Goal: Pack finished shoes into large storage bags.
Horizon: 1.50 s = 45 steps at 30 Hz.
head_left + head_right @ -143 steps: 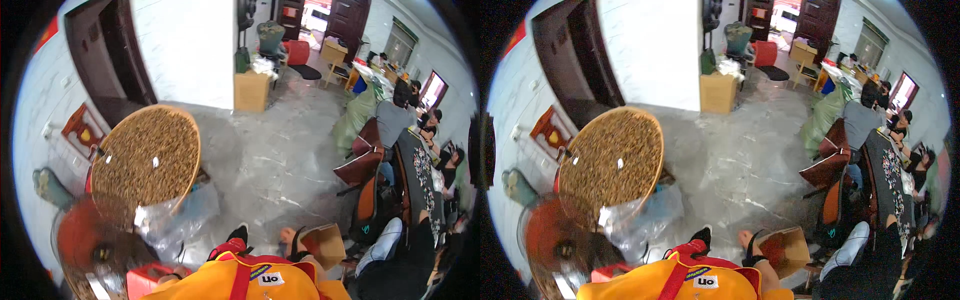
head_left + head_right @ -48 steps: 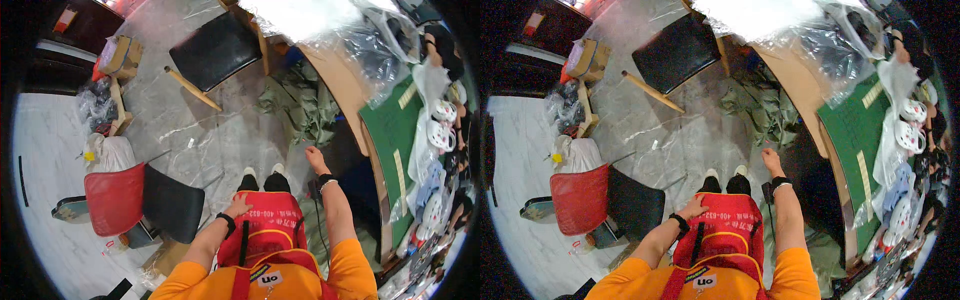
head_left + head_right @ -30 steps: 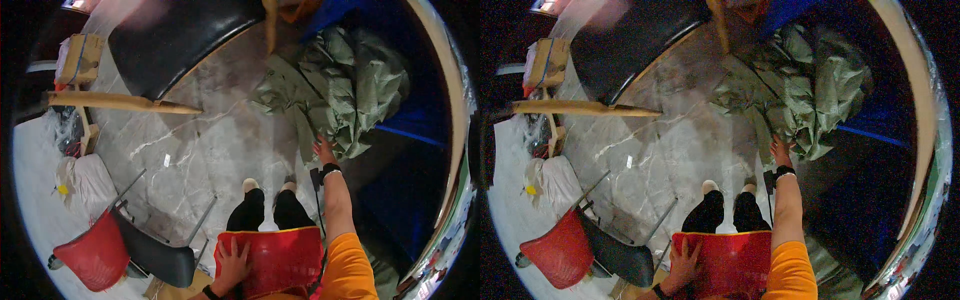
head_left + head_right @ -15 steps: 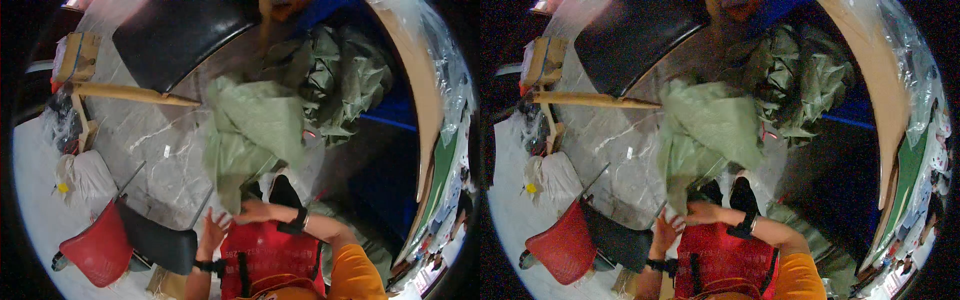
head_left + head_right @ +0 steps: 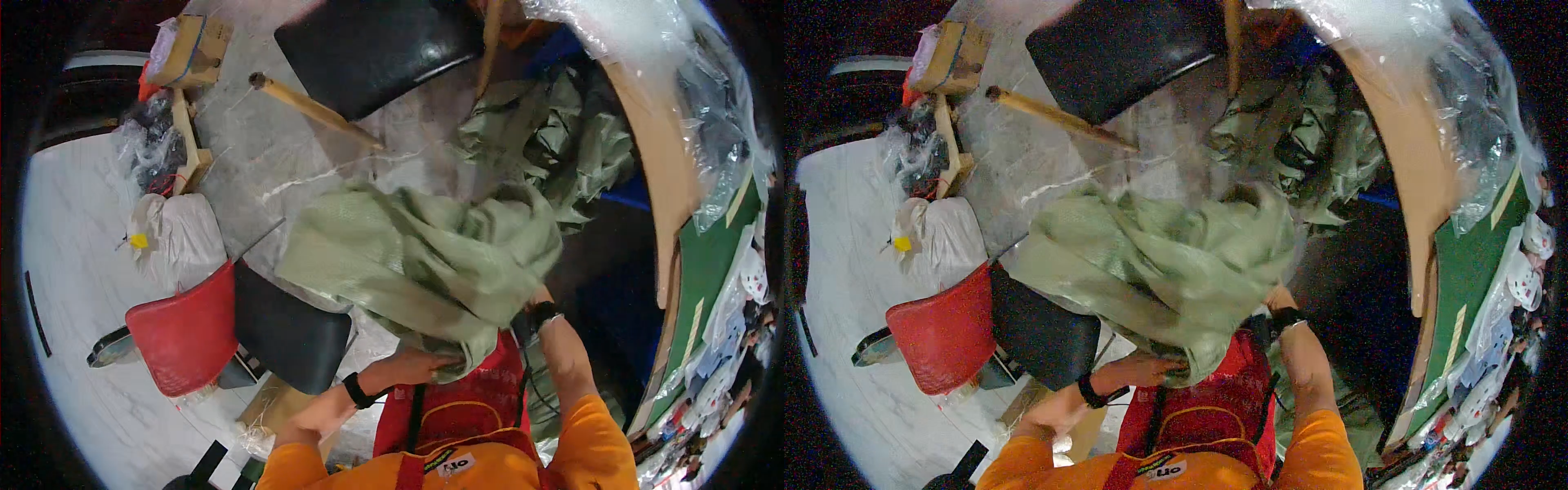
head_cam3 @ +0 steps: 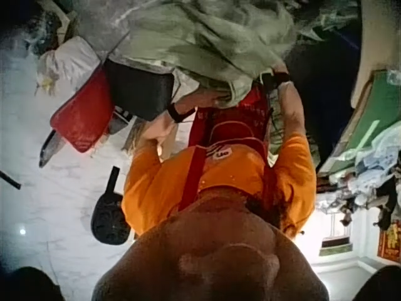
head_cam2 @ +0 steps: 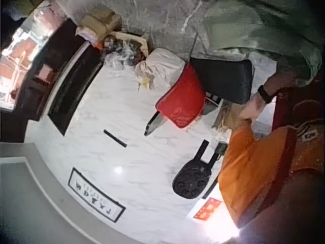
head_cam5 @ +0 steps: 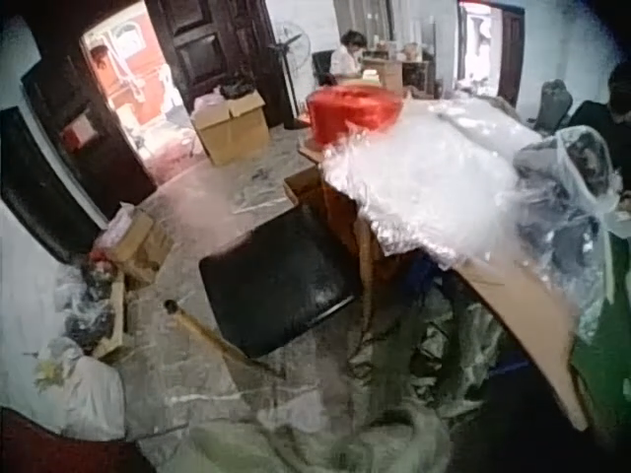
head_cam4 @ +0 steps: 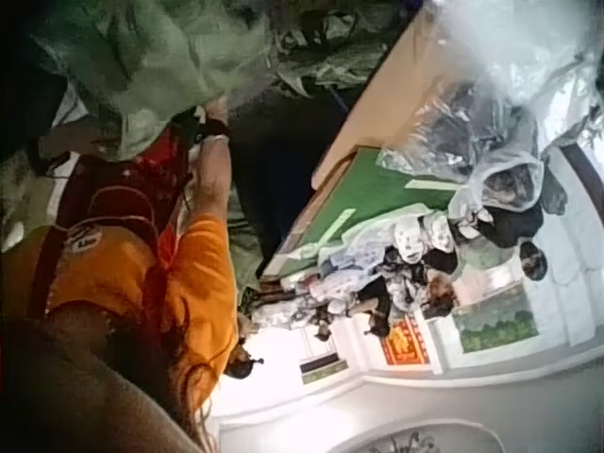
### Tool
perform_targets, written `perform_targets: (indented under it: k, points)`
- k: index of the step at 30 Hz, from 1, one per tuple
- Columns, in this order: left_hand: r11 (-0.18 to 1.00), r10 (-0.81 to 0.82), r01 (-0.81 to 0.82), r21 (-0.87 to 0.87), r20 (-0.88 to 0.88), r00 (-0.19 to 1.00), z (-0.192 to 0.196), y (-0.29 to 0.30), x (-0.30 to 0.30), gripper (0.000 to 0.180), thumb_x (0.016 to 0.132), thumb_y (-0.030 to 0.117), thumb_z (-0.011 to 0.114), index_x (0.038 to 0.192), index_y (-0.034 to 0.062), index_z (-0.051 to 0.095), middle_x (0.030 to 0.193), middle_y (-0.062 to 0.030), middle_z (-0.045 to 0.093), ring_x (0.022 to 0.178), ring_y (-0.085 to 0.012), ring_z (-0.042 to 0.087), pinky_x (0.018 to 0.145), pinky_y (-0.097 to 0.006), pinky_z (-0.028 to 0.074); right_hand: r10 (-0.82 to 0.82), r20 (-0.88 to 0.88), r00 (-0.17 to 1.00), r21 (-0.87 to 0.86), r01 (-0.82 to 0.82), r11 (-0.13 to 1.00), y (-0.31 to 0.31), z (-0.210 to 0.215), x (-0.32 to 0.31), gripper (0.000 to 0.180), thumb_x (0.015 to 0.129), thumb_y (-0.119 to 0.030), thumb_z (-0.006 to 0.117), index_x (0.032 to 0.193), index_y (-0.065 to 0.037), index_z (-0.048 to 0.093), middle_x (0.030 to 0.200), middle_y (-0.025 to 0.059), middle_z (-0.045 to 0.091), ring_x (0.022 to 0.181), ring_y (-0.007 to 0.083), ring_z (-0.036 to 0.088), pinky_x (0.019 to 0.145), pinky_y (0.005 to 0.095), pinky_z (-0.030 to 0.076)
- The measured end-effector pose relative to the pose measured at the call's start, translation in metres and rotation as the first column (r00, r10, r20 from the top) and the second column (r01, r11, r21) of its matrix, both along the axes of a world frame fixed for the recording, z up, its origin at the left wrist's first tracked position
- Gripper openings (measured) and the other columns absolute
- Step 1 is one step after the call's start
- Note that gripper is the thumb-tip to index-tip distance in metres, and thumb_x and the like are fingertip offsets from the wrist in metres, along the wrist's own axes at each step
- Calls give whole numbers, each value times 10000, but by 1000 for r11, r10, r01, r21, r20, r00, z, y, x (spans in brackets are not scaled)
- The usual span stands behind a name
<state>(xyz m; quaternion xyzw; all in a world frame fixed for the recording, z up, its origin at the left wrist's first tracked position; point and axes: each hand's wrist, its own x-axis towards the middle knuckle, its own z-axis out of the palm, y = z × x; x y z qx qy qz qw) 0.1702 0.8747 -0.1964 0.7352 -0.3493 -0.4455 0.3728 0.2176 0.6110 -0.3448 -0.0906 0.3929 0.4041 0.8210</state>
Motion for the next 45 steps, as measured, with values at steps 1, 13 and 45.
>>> perform_targets:
  k: [1,13,45]
  points:
    - [984,-178,177,23,166,970,2,-1,-5,442,704,72,417,1143,104,462,1084,-180,499,976,-325,491,837,-410,383,32,66,997,-62,-28,998,-5,7,14,386,773,-144,442,1129,4,435,1073,112,525,958,219,519,824,339,415]
    - [-5,401,-943,333,-863,-307,43,46,64,509,841,366,368,1254,75,305,1241,-88,389,1141,-265,355,965,-406,257,58,584,810,-383,212,899,-21,231,50,525,630,20,503,1142,-12,391,1045,89,514,942,221,512,799,331,418]
    - [699,685,-703,-133,407,604,165,-46,138,267,779,167,438,972,4,525,817,-148,582,786,-245,554,695,-322,414,761,96,642,-714,577,-396,-81,332,-96,243,745,-51,518,983,-20,486,923,163,482,829,346,492,696,369,415]
